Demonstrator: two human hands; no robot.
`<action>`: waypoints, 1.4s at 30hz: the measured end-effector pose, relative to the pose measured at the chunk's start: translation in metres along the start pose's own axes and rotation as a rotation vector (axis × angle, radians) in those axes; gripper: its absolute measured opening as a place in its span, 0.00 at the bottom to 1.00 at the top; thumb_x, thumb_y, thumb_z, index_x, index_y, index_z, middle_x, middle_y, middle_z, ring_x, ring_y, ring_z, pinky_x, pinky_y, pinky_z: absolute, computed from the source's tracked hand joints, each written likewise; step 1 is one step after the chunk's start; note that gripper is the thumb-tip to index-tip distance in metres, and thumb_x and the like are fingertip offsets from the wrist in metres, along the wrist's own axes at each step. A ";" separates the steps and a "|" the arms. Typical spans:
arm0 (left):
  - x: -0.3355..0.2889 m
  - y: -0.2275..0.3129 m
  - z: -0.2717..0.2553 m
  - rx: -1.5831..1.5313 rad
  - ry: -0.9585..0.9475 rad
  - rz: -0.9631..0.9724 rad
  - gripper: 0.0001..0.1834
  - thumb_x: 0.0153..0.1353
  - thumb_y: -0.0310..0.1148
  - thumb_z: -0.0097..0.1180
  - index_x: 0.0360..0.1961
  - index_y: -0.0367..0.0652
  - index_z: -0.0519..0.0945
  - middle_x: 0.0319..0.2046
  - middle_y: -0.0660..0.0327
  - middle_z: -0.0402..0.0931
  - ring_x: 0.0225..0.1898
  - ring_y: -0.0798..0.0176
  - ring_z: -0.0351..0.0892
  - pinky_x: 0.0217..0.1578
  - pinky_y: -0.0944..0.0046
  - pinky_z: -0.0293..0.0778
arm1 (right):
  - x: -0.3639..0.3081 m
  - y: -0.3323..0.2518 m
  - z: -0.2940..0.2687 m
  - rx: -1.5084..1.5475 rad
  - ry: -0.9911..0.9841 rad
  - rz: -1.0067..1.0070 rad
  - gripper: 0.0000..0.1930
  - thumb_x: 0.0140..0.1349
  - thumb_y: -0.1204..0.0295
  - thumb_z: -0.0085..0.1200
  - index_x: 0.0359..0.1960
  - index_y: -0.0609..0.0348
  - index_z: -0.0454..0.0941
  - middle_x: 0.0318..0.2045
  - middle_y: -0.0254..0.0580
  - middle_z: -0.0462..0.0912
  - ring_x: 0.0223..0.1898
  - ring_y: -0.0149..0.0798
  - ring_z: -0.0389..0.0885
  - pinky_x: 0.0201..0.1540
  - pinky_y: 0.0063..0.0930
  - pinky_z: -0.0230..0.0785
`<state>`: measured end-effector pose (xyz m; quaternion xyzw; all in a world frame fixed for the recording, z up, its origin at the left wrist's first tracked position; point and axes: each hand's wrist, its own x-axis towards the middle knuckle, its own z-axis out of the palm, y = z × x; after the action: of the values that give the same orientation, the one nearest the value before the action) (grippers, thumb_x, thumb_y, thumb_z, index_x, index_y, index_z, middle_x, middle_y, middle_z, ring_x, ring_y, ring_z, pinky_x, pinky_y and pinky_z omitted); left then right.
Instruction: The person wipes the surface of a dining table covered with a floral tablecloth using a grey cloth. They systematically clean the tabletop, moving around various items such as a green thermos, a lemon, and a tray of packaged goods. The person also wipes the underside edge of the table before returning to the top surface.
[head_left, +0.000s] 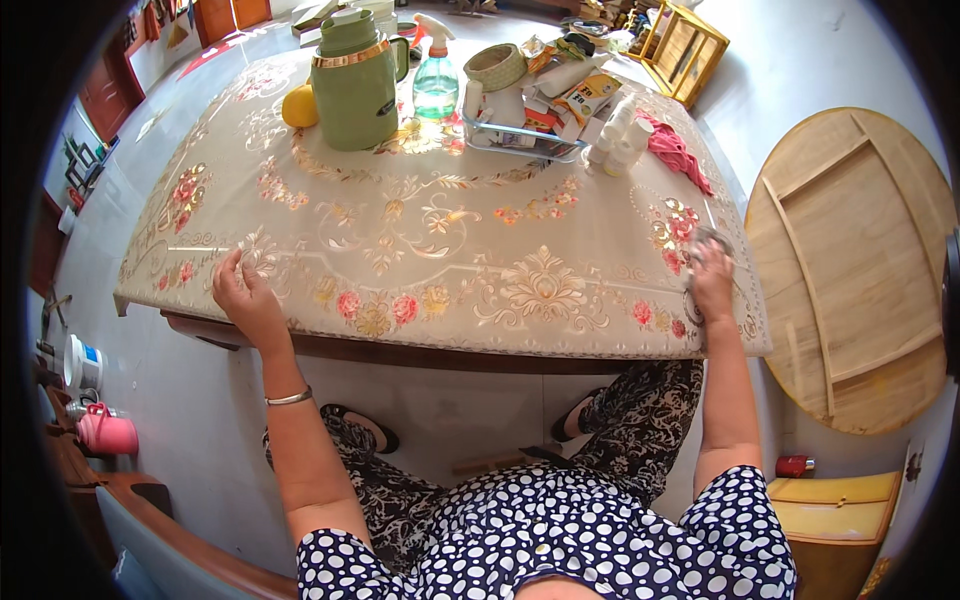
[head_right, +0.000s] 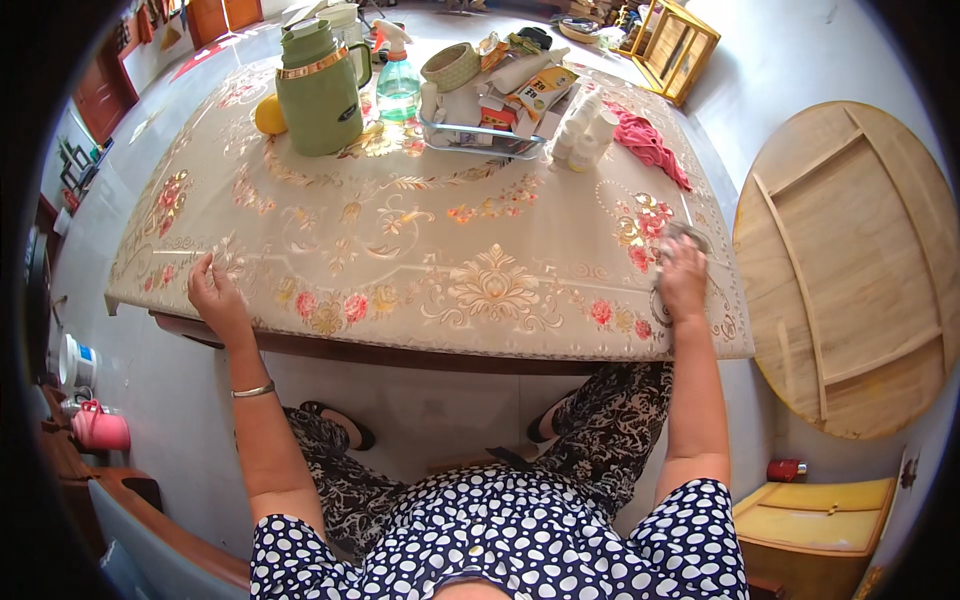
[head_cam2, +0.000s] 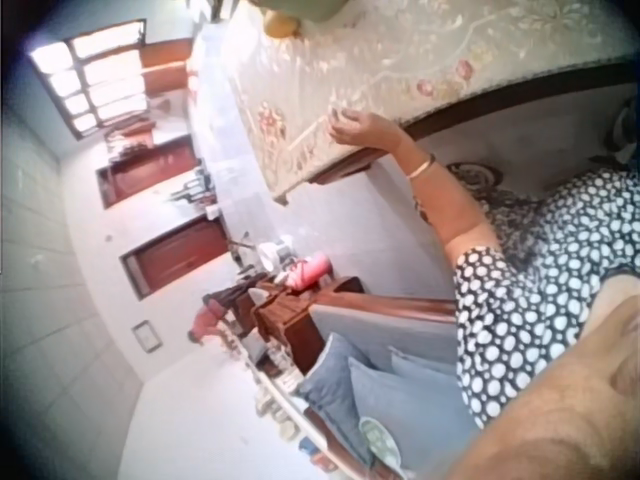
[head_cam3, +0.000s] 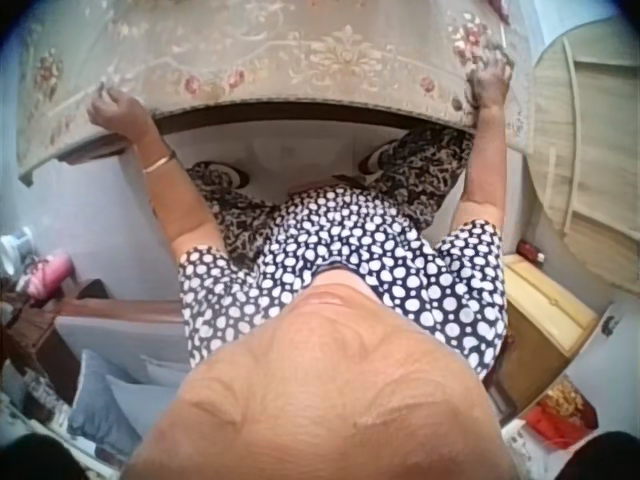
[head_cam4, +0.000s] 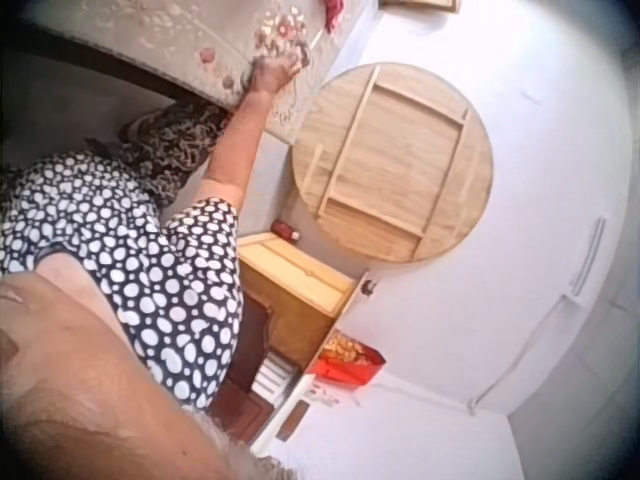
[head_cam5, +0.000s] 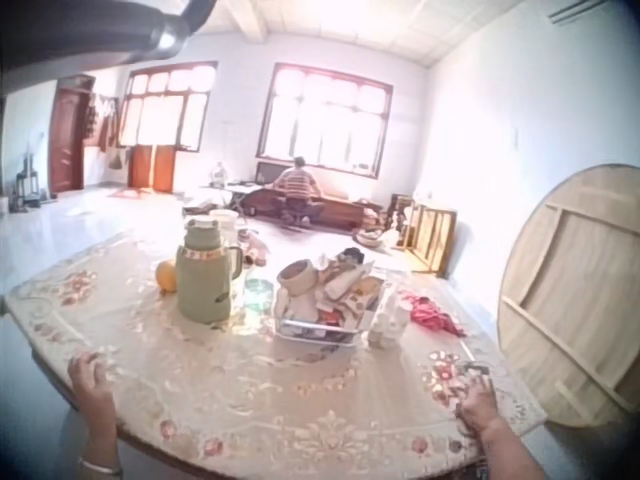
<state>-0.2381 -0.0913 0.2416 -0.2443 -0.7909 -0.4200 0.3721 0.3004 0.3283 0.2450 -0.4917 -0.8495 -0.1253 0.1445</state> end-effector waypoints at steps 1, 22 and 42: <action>0.001 -0.001 -0.001 -0.001 0.000 -0.004 0.10 0.62 0.25 0.52 0.45 0.38 0.77 0.45 0.55 0.75 0.51 0.51 0.70 0.54 0.54 0.65 | 0.006 -0.033 -0.006 0.071 -0.014 -0.024 0.19 0.66 0.64 0.43 0.56 0.55 0.73 0.63 0.45 0.66 0.63 0.50 0.61 0.68 0.41 0.50; 0.000 0.009 -0.001 -0.033 0.023 -0.035 0.10 0.63 0.27 0.51 0.45 0.39 0.77 0.45 0.56 0.76 0.52 0.53 0.71 0.55 0.55 0.65 | 0.047 -0.531 -0.049 0.569 -0.032 -1.025 0.22 0.63 0.63 0.46 0.60 0.51 0.69 0.67 0.41 0.60 0.67 0.48 0.57 0.71 0.39 0.42; 0.002 0.005 -0.003 -0.008 -0.033 -0.009 0.10 0.62 0.27 0.53 0.44 0.39 0.77 0.44 0.55 0.76 0.50 0.51 0.71 0.54 0.54 0.64 | 0.063 -0.300 -0.032 0.309 0.048 -0.520 0.18 0.60 0.67 0.52 0.53 0.51 0.74 0.60 0.41 0.69 0.59 0.49 0.66 0.60 0.40 0.61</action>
<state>-0.2351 -0.0916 0.2470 -0.2492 -0.7963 -0.4208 0.3560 0.0131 0.2219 0.2766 -0.2269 -0.9522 -0.0388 0.2006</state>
